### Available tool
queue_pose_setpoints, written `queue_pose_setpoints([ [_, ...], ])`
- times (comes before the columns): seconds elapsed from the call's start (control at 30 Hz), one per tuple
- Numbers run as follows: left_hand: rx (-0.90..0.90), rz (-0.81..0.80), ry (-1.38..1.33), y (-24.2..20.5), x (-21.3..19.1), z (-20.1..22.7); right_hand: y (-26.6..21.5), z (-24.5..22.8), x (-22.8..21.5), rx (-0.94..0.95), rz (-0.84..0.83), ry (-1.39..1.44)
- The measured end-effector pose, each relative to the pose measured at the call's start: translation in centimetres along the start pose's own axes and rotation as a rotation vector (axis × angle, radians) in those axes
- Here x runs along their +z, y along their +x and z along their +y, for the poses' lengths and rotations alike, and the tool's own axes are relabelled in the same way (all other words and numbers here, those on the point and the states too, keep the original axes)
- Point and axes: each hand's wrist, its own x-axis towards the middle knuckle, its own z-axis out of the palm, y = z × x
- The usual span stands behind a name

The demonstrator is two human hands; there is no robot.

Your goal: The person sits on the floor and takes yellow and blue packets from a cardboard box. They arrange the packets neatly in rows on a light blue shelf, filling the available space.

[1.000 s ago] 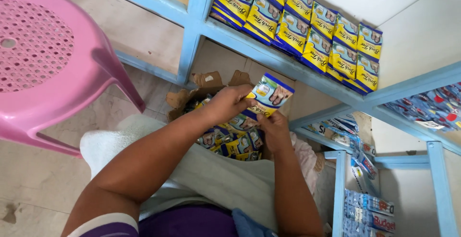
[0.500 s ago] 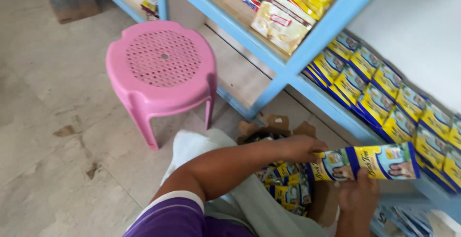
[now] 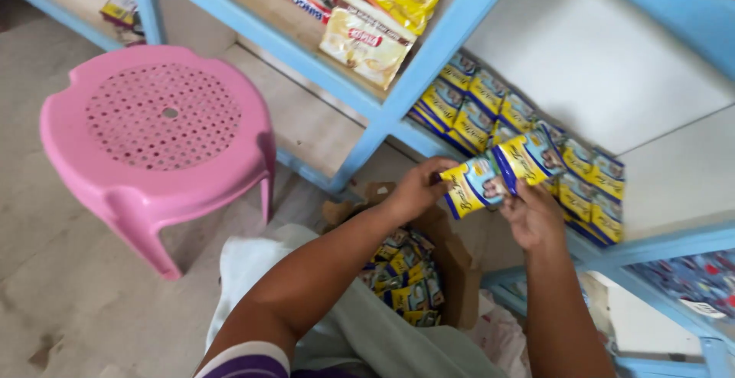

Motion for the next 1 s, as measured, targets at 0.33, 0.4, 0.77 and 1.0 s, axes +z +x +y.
queue_pose_setpoints([
  [0.33,0.197,0.319,0.021,3.1,-0.8,1.0,8.8,-3.4,6.1,0.01,0.139,-0.157],
  [0.4,0.244,0.392,0.1,3.9,-1.1,0.4,10.8,-3.3,6.1,0.006,0.016,-0.081],
  [0.77,0.217,0.355,0.155,5.9,-1.6,1.3,15.7,-6.1,11.8,0.031,0.161,-0.247],
  [1.0,0.227,0.321,0.156,6.9,-1.8,0.0,19.0,-6.1,12.7,0.027,0.183,-0.271],
])
